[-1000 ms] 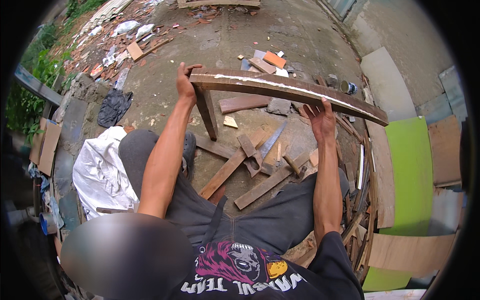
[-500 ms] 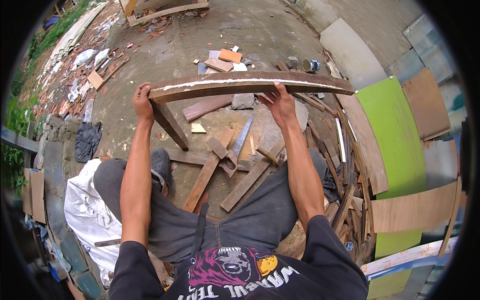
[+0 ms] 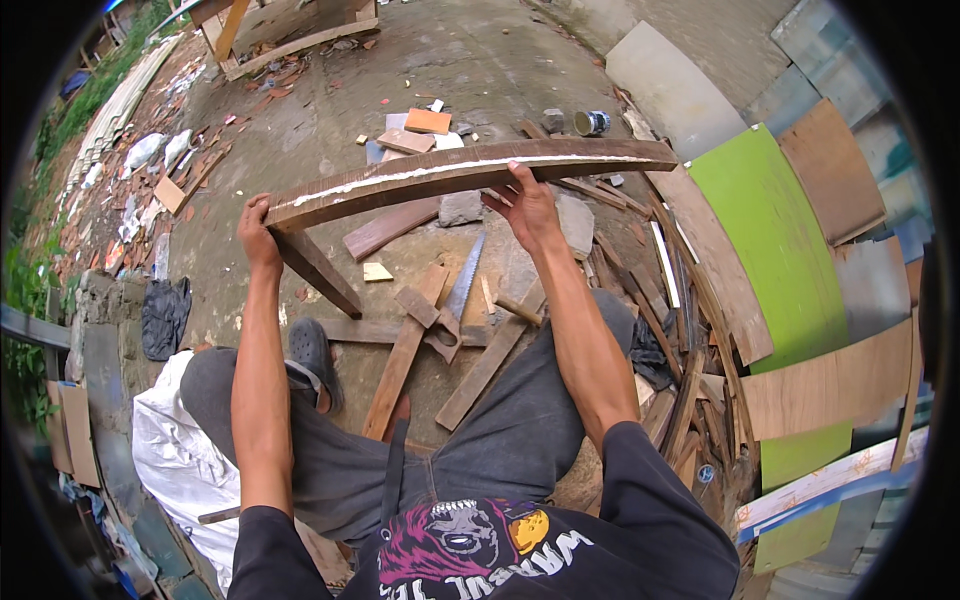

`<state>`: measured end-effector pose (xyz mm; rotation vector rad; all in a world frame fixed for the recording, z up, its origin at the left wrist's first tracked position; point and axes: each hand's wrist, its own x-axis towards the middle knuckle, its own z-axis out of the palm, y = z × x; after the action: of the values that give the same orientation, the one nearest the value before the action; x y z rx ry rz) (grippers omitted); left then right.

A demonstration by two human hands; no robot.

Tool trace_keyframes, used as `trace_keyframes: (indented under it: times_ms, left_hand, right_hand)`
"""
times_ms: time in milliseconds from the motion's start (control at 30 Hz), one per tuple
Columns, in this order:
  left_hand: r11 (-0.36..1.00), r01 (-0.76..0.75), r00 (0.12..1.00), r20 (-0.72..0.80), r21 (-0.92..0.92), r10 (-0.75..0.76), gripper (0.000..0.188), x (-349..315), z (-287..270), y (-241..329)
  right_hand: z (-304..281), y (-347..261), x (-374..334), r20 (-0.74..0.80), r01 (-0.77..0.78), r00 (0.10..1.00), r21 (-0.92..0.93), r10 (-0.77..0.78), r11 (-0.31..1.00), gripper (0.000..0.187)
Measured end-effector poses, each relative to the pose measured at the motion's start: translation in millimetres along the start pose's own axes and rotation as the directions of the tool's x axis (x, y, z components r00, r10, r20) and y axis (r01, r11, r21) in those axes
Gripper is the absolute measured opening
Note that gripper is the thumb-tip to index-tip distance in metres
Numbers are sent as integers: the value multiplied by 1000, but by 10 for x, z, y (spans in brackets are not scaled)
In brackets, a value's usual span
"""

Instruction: The person sits on the ground and picks up various wooden planks and scraps, inspecting them by turning them over and aligning them with other pieces. They place some pieces together to test fit and then set them aside among the scattered debris.

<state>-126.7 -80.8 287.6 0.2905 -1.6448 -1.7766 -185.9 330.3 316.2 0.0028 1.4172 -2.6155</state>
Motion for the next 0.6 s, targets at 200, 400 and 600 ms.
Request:
trace_keyframes:
  times_ms: [200,400,600]
  left_hand:
    - [999,-23,1000,11,36,22,22,9,-3,1]
    - [999,-11,1000,11,53,11,23,19,-6,-24]
    - [1000,27,999,21,3,-27,23,58,-40,-85]
  right_hand:
    - [6,-19,-5,11,-6,1000,6,6,1000,39]
    - [38,-55,-22,10,-22,1000,11,22,1000,45]
    - [80,-86,-48,-1,-14,1000,16,14,1000,46]
